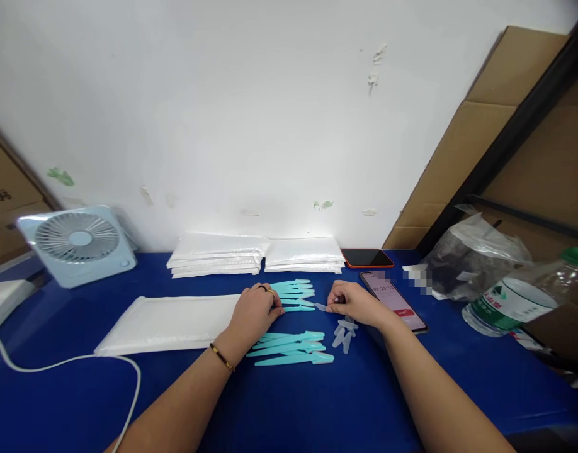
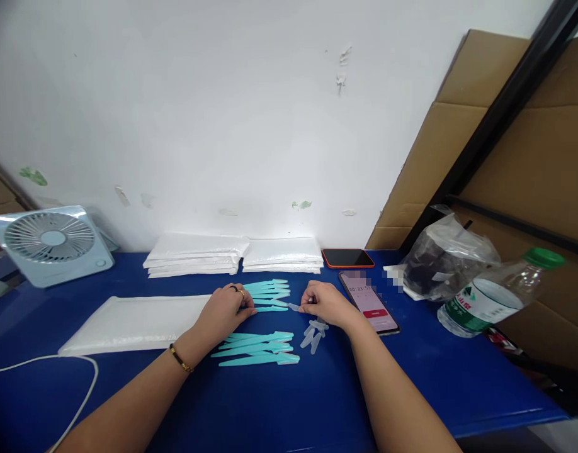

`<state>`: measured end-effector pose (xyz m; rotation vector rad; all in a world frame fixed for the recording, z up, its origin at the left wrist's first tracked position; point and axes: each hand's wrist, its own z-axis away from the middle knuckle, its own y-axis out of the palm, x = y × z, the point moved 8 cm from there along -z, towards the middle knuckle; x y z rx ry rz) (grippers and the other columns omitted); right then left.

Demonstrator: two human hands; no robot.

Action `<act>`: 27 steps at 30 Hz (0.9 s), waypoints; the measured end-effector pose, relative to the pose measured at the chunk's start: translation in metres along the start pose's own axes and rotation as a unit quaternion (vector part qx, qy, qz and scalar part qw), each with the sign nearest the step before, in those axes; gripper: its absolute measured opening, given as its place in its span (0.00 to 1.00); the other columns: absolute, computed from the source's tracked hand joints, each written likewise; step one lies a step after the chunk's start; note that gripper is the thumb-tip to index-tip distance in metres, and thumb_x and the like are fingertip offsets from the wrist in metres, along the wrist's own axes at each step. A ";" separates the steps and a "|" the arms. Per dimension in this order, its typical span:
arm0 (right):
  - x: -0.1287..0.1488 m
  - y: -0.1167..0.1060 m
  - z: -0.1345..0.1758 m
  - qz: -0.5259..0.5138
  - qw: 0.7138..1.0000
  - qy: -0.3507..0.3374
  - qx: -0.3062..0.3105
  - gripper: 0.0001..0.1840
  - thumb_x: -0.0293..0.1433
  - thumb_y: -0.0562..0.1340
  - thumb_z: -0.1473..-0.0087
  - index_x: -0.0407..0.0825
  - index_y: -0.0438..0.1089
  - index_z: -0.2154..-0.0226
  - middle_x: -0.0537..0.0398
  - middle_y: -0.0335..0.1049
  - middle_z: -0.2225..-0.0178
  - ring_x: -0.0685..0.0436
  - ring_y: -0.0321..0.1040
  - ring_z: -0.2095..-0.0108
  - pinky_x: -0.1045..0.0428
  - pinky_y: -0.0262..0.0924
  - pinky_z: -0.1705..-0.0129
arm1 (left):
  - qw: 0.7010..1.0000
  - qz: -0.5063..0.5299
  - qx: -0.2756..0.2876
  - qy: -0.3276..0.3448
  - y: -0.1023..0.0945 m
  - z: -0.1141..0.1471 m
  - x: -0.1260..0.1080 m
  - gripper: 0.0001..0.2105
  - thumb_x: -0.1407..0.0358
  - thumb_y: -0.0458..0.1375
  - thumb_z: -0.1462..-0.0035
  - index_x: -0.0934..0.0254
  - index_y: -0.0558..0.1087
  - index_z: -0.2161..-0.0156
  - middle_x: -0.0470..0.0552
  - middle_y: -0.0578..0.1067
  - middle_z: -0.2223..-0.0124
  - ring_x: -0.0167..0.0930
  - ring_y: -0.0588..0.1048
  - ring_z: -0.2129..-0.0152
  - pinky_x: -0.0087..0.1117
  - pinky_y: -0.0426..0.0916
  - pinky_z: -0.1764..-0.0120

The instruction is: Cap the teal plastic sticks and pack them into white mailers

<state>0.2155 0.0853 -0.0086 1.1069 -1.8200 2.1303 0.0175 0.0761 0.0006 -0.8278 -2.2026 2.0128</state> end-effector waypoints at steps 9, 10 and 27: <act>0.024 0.000 -0.004 0.098 0.994 -0.054 -0.019 0.07 0.33 0.59 0.50 0.48 0.70 0.75 0.57 0.66 0.69 0.49 0.62 0.67 0.49 0.47 0.58 | 1.000 -0.009 -0.004 0.011 -0.001 0.001 -0.003 0.08 0.60 0.55 0.48 0.60 0.73 0.71 0.49 0.71 0.66 0.33 0.67 0.64 0.34 0.57 0.66; 0.026 0.002 -0.005 0.100 0.993 -0.056 -0.022 0.07 0.33 0.59 0.50 0.48 0.70 0.75 0.57 0.66 0.69 0.48 0.62 0.66 0.49 0.47 0.58 | 1.000 -0.011 -0.004 0.012 -0.001 0.000 -0.004 0.08 0.59 0.55 0.48 0.60 0.73 0.71 0.49 0.71 0.66 0.33 0.67 0.64 0.34 0.57 0.66; 0.005 -0.013 0.023 0.007 0.997 0.007 0.074 0.09 0.36 0.65 0.60 0.49 0.73 0.74 0.56 0.66 0.70 0.49 0.63 0.72 0.55 0.55 0.73 | 0.976 0.113 0.168 0.086 0.005 0.023 -0.026 0.11 0.55 0.56 0.52 0.60 0.73 0.69 0.45 0.73 0.70 0.27 0.69 0.74 0.25 0.58 0.74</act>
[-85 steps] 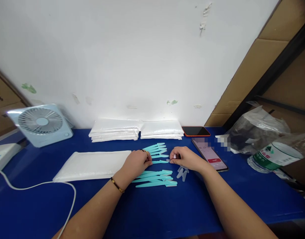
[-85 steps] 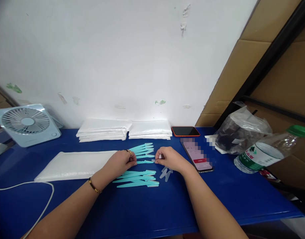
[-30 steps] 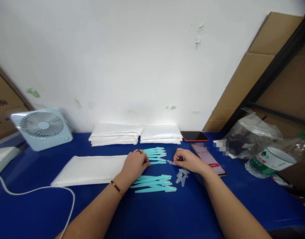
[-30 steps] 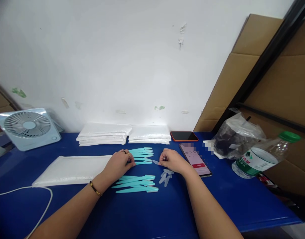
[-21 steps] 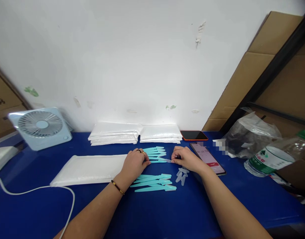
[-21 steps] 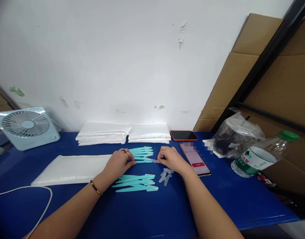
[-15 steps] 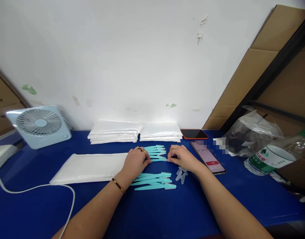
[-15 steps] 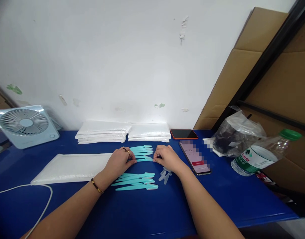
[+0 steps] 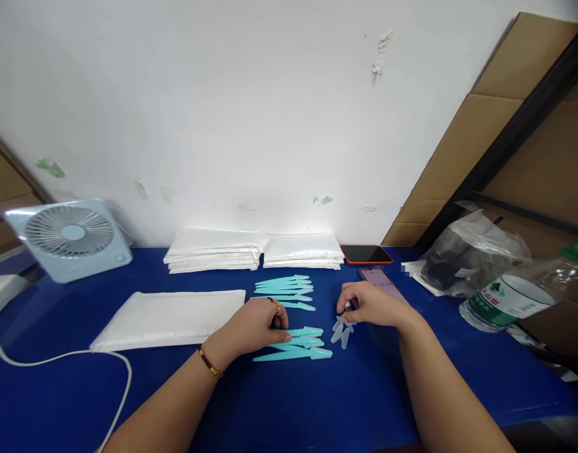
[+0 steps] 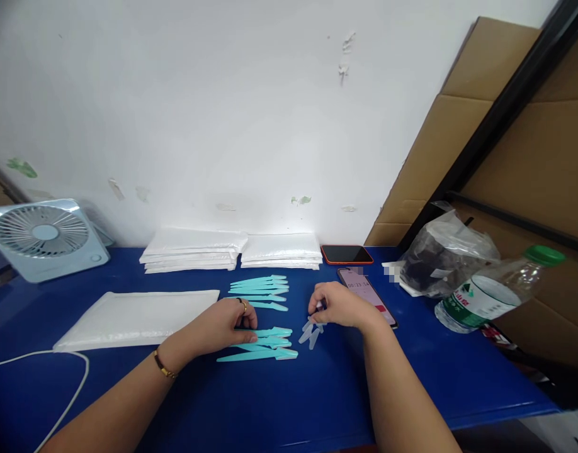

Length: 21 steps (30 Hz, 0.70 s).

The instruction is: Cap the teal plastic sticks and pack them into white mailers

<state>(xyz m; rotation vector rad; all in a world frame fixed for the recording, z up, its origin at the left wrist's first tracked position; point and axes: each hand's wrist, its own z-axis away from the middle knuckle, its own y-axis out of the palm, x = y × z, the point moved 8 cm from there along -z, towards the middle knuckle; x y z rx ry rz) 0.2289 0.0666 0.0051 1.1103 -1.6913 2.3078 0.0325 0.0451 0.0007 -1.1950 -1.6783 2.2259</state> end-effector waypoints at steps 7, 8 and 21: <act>0.004 0.002 -0.004 -0.014 1.000 0.005 -0.010 0.08 0.35 0.62 0.57 0.48 0.72 0.74 0.56 0.66 0.74 0.51 0.61 0.76 0.56 0.54 0.75 | 0.999 0.032 -0.002 -0.036 0.002 -0.002 0.003 0.11 0.57 0.51 0.48 0.61 0.72 0.71 0.45 0.72 0.73 0.26 0.68 0.77 0.25 0.58 0.76; 0.005 -0.003 -0.005 -0.026 0.999 -0.001 -0.038 0.09 0.37 0.62 0.56 0.48 0.72 0.74 0.56 0.65 0.72 0.51 0.61 0.75 0.56 0.54 0.74 | 0.999 0.035 -0.007 -0.040 0.001 -0.001 0.004 0.12 0.57 0.50 0.47 0.61 0.71 0.71 0.45 0.72 0.73 0.26 0.68 0.77 0.26 0.58 0.76; 0.018 0.011 -0.017 0.010 0.997 -0.052 -0.058 0.08 0.32 0.58 0.51 0.48 0.72 0.74 0.54 0.68 0.71 0.50 0.64 0.73 0.55 0.57 0.72 | 0.984 -0.119 -0.113 -0.062 -0.016 -0.008 0.019 0.07 0.62 0.53 0.47 0.61 0.71 0.71 0.47 0.74 0.70 0.31 0.70 0.69 0.30 0.58 0.66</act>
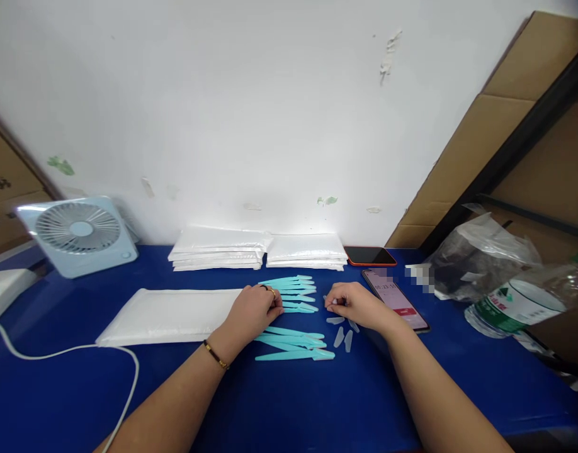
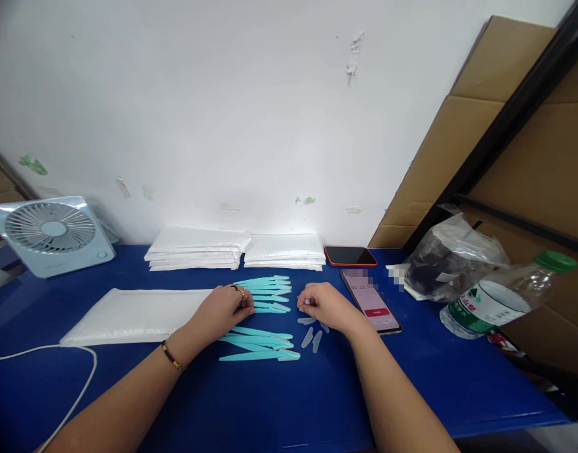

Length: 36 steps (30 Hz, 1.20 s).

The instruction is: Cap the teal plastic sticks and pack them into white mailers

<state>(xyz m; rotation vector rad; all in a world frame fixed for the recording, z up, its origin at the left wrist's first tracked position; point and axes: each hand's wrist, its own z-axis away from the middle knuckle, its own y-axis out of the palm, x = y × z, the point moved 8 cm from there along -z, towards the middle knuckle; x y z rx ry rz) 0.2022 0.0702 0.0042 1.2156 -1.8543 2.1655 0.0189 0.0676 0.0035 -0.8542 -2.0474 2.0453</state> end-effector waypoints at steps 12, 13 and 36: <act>0.009 0.010 -0.005 -0.021 1.000 -0.003 -0.004 0.05 0.28 0.59 0.52 0.49 0.71 0.74 0.57 0.70 0.75 0.50 0.66 0.75 0.56 0.57 0.73 | 1.000 -0.005 -0.010 0.009 0.000 -0.001 0.000 0.07 0.61 0.54 0.47 0.61 0.71 0.71 0.47 0.74 0.70 0.32 0.70 0.67 0.32 0.56 0.66; 0.010 0.010 -0.006 -0.017 1.000 -0.005 -0.009 0.05 0.28 0.59 0.52 0.49 0.71 0.74 0.57 0.70 0.74 0.50 0.66 0.75 0.56 0.57 0.73 | 1.000 -0.004 -0.012 0.012 0.000 -0.001 -0.001 0.07 0.61 0.54 0.47 0.61 0.71 0.71 0.47 0.74 0.70 0.32 0.70 0.68 0.32 0.56 0.66; -0.010 0.001 0.008 -0.001 0.998 0.034 0.055 0.09 0.36 0.64 0.57 0.47 0.72 0.74 0.55 0.67 0.69 0.52 0.64 0.75 0.58 0.56 0.75 | 0.986 0.103 0.105 0.077 0.012 0.008 -0.011 0.06 0.59 0.57 0.51 0.58 0.73 0.69 0.43 0.73 0.69 0.26 0.69 0.73 0.24 0.57 0.73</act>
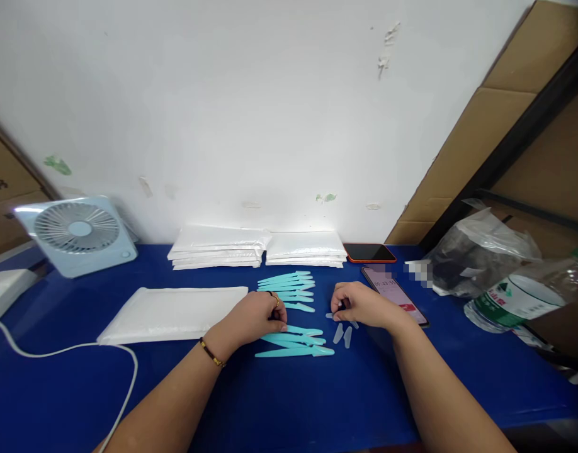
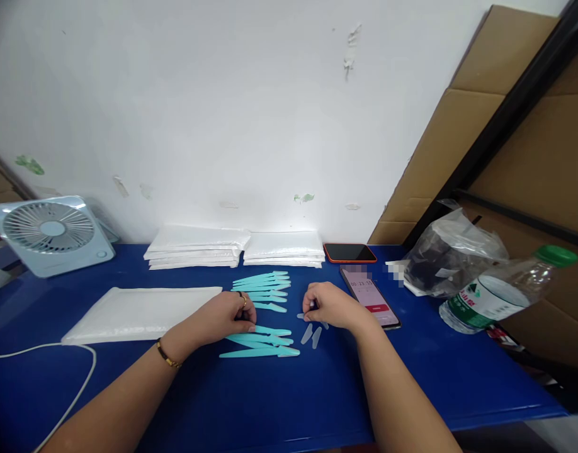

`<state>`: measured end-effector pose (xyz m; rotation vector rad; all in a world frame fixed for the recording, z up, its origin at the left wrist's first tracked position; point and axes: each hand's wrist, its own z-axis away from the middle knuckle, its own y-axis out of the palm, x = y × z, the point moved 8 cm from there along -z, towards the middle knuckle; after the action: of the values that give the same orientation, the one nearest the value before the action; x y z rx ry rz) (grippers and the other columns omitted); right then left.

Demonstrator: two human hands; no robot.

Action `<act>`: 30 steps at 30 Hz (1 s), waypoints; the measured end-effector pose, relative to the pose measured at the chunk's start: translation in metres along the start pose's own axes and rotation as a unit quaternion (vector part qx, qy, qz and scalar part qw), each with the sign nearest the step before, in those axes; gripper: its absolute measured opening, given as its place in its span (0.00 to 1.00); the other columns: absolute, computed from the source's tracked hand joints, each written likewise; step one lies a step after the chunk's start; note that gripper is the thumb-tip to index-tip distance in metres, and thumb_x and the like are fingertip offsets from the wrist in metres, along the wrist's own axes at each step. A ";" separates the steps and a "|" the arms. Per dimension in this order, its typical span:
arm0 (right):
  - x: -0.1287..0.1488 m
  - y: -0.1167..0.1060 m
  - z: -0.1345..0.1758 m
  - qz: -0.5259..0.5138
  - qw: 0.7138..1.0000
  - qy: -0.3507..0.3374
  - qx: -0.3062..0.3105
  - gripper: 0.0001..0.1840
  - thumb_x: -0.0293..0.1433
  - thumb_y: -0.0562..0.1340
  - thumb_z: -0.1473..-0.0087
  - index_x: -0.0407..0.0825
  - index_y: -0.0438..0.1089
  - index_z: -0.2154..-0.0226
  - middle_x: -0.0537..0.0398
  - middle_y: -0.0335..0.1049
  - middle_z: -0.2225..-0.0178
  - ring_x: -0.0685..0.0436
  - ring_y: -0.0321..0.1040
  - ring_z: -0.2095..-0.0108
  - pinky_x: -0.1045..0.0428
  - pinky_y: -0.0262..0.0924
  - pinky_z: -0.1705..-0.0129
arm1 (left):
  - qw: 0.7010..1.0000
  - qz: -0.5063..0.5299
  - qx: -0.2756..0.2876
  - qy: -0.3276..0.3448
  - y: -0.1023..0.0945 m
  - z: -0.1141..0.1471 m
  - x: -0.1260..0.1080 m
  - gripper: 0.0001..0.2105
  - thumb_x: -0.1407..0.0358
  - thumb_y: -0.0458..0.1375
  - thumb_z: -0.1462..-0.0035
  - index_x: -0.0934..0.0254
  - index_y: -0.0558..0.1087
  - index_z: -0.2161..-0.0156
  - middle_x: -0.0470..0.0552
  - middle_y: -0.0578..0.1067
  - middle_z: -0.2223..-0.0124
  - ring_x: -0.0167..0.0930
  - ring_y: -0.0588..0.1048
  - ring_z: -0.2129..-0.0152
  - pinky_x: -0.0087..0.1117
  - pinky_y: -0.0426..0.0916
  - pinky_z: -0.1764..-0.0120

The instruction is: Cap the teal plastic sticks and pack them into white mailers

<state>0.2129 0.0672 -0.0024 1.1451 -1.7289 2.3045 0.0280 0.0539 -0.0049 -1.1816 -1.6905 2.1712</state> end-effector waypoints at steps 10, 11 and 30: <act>0.007 0.004 -0.009 -0.003 0.999 -0.028 -0.044 0.04 0.29 0.60 0.53 0.48 0.72 0.73 0.56 0.69 0.74 0.51 0.66 0.75 0.57 0.55 0.75 | 0.984 -0.156 -0.083 -0.011 -0.009 -0.005 0.000 0.07 0.65 0.52 0.45 0.61 0.72 0.70 0.46 0.74 0.70 0.28 0.70 0.72 0.28 0.57 0.70; 0.009 0.004 -0.010 0.008 0.998 -0.038 -0.050 0.04 0.28 0.60 0.54 0.48 0.72 0.74 0.56 0.69 0.74 0.51 0.66 0.75 0.57 0.56 0.75 | 0.980 -0.180 -0.086 -0.002 -0.009 -0.005 -0.003 0.08 0.65 0.51 0.45 0.62 0.72 0.70 0.47 0.74 0.70 0.29 0.71 0.72 0.28 0.57 0.69; 0.038 0.014 -0.019 0.017 0.989 -0.107 -0.098 0.08 0.26 0.57 0.50 0.48 0.73 0.71 0.55 0.70 0.70 0.50 0.67 0.72 0.56 0.58 0.71 | 0.962 -0.252 -0.101 0.040 -0.006 -0.010 -0.013 0.11 0.67 0.49 0.45 0.64 0.70 0.76 0.47 0.72 0.76 0.28 0.70 0.76 0.29 0.57 0.72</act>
<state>0.1685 0.0633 0.0058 1.3754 -2.0084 2.0358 0.0413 0.0562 0.0060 -0.7477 -1.9495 1.6577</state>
